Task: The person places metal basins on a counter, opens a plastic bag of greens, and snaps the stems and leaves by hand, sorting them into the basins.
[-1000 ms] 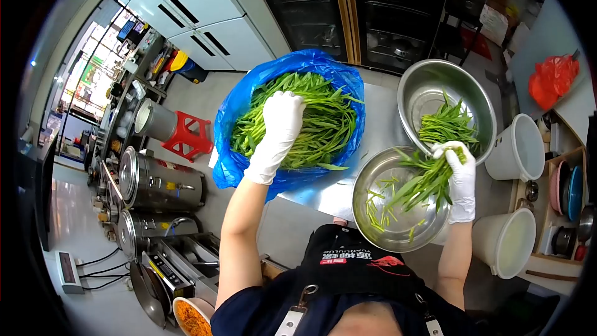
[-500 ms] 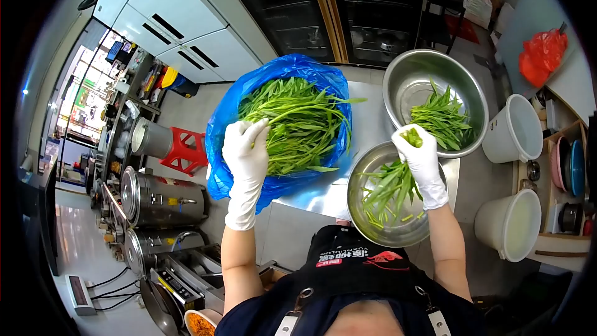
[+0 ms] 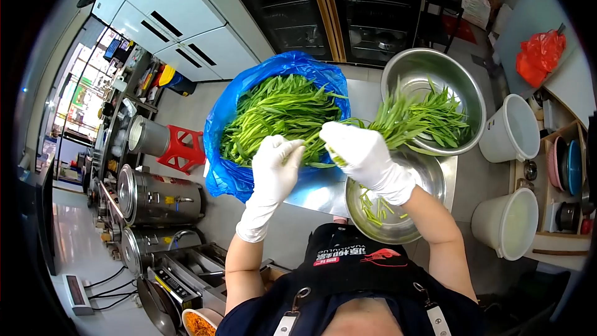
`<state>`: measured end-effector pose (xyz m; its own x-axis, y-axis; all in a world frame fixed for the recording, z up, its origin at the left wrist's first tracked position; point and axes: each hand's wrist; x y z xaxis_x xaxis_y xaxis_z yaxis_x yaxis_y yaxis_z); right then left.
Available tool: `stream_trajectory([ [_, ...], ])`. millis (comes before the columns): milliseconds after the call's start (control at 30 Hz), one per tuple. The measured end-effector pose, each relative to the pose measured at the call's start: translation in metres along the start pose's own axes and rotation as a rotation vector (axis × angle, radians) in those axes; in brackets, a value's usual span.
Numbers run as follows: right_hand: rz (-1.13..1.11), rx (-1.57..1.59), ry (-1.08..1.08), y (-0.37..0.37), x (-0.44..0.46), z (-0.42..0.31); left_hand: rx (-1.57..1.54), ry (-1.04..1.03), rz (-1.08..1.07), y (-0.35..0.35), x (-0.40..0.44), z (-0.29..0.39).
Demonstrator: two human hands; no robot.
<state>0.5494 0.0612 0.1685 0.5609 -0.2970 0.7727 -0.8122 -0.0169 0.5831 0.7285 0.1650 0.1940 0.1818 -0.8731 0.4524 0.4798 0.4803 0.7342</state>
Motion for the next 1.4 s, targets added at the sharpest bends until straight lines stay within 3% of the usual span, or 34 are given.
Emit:
stream_trajectory([
  [133, -0.147, -0.116, 0.023, -0.009, -0.008, -0.006, -0.259, 0.233, -0.257, 0.0, 0.001, 0.009],
  [267, -0.158, -0.083, 0.059, -0.003, -0.015, -0.009, -0.485, 0.369, -0.435, -0.009, -0.002, 0.001],
  [333, -0.131, -0.019, 0.009, 0.0, -0.019, -0.006, -0.643, 0.503, -0.436, -0.016, -0.004, 0.003],
  [400, -0.122, 0.023, -0.034, 0.0, -0.028, -0.003, -0.664, 0.452, -0.413, -0.024, -0.006, 0.009],
  [533, -0.004, 0.499, -0.544, 0.008, -0.044, -0.003, -0.644, 0.212, -0.283, -0.053, -0.013, 0.016],
  [600, -0.057, 0.608, -0.741, 0.021, -0.057, 0.004, -0.722, 0.199, -0.241, -0.079, -0.02, 0.019],
  [633, -0.021, 0.592, -0.833, 0.027, -0.063, 0.005, -0.634, 0.087, -0.258, -0.084, -0.02, 0.022],
  [667, 0.026, 0.773, -1.1, 0.039, -0.067, 0.013, -0.592, 0.025, -0.292, -0.088, -0.023, 0.027],
  [700, 0.146, 0.87, -1.212, 0.05, -0.077, 0.033, -0.581, -0.011, -0.329, -0.099, -0.033, 0.026],
  [800, 0.2, 0.631, -1.229, 0.097, -0.092, 0.06, -0.378, -0.112, -0.626, -0.099, -0.046, 0.027],
  [867, 0.196, 0.573, -1.211, 0.12, -0.109, 0.071, -0.311, -0.318, -0.524, -0.11, -0.052, -0.002],
  [933, 0.24, 0.584, -1.197, 0.136, -0.12, 0.073, -0.308, -0.068, -0.517, -0.08, -0.032, -0.016],
  [1000, 0.225, 0.605, -1.197, 0.145, -0.13, 0.071, -0.113, 0.133, -0.167, -0.043, -0.001, -0.029],
  [1067, 0.24, 0.68, -1.153, 0.142, -0.143, 0.071, 0.108, 0.128, 0.145, -0.017, 0.028, -0.075],
  [1133, 0.248, 0.741, -1.138, 0.133, -0.143, 0.064, 0.364, -0.05, 0.326, -0.005, 0.051, -0.126],
  [1233, 0.339, 0.937, -1.125, 0.111, -0.143, 0.061, 0.536, -0.032, 0.127, 0.002, 0.063, -0.17],
  [1400, 0.362, 1.108, -1.179, 0.094, -0.123, 0.049, 0.472, -0.05, -0.077, 0.003, 0.069, -0.171],
])
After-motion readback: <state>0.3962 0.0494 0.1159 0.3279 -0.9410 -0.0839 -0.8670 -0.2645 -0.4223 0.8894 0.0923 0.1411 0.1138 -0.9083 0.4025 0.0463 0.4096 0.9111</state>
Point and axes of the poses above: each hand's wrist, its own x-axis towards the middle knuckle, its own y-axis out of the back of the hand, z = x × y
